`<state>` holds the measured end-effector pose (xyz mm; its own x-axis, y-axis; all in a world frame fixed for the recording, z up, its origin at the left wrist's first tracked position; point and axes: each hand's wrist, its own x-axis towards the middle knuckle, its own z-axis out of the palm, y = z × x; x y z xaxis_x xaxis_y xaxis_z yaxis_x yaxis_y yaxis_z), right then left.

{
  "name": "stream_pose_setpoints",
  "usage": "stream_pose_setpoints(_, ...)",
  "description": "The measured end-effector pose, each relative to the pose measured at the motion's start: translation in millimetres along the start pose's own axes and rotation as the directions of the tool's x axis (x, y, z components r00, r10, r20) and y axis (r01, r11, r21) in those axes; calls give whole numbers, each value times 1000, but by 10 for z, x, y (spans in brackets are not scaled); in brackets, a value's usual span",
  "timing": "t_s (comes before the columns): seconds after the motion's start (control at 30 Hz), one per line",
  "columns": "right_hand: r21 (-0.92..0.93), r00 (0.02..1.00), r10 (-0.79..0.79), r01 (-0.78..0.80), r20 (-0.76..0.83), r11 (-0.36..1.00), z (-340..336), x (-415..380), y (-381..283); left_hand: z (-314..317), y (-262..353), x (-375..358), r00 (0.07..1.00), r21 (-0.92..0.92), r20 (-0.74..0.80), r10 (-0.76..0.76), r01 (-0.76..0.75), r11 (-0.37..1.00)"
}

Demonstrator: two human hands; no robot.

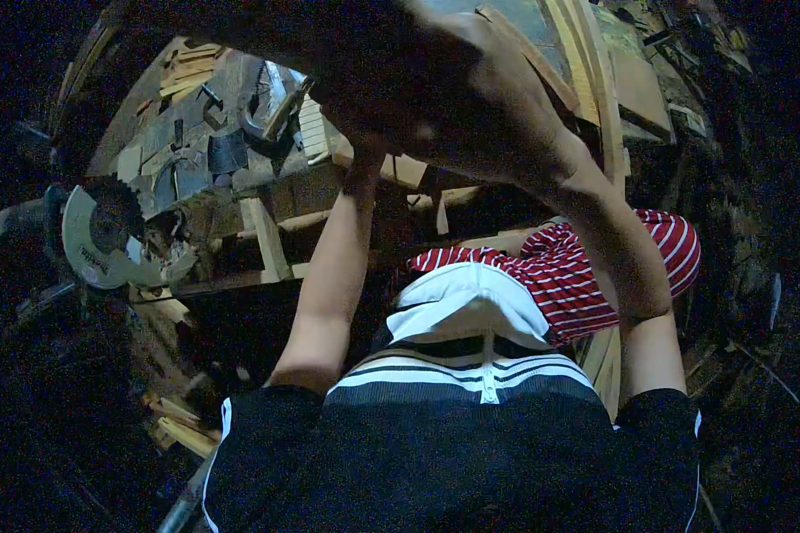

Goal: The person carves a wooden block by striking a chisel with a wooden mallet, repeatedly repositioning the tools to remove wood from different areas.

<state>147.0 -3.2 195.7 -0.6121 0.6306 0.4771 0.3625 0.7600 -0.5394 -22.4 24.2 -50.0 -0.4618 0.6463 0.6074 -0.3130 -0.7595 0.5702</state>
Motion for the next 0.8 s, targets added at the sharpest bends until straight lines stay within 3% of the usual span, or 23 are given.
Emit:
stream_pose_setpoints(0.03,46,1000,-2,2,10,999,37,-5,30,29,28,23,999,106,-16,36,-34,994)
stream_pose_setpoints(0.1,-260,998,-30,42,50,965,106,-88,-40,130,54,81,993,308,-33,110,-95,947)
stream_pose_setpoints(0.13,-186,978,103,-69,181,980,141,-91,-35,194,49,123,989,399,-33,148,-123,909)
stream_pose_setpoints(0.23,-176,936,251,-212,247,961,89,-36,-37,293,70,165,966,661,-31,258,-174,730)
stream_pose_setpoints(0.27,-4,912,322,-332,253,943,80,-63,-12,288,103,155,956,742,-22,291,-180,646)
stream_pose_setpoints(0.3,-4,913,318,-328,256,945,109,-93,84,285,103,157,945,811,-12,327,-182,556)
stream_pose_setpoints(0.33,73,927,346,-359,145,931,210,-163,238,84,49,148,989,433,-43,142,-109,895)
stream_pose_setpoints(0.37,154,924,381,-381,33,912,319,-252,406,-182,158,133,928,54,-135,-348,357,932)
stream_pose_setpoints(0.4,39,886,457,-461,79,887,420,-362,595,-99,199,107,970,211,-181,-162,200,957)
stream_pose_setpoints(0.43,39,886,457,-460,74,887,525,-498,722,-4,220,108,981,365,-192,33,41,930)
stream_pose_setpoints(0.47,-45,824,546,-546,150,836,623,-630,842,-117,223,119,957,-32,-269,-110,105,994)
stream_pose_setpoints(0.5,-134,745,631,-617,218,775,700,-735,938,-248,227,127,920,-426,-284,-270,131,895)
stream_pose_setpoints(0.53,-131,745,629,-616,222,776,752,-828,989,-187,350,175,840,-45,-455,-296,311,949)
stream_pose_setpoints(0.57,-181,666,684,-664,298,726,819,-926,1029,-142,488,221,752,308,-617,-232,503,807)
stream_pose_setpoints(0.6,-237,575,731,-703,367,671,892,-1002,1045,-241,494,225,749,315,-622,-228,506,803)
stream_pose_setpoints(0.67,-231,574,736,-710,358,665,1011,-1123,1048,-492,465,244,659,143,-726,-198,426,893)
stream_pose_setpoints(0.7,-232,578,743,-714,337,661,1053,-1178,1077,-360,684,312,613,203,-743,-268,588,783)
stream_pose_setpoints(0.77,-240,619,736,-697,276,676,1116,-1243,1122,-552,745,315,463,-10,-781,-420,663,749)
stream_pose_setpoints(0.8,-252,603,738,-696,302,672,1089,-1229,1097,-735,740,283,470,-40,-748,-469,674,738)
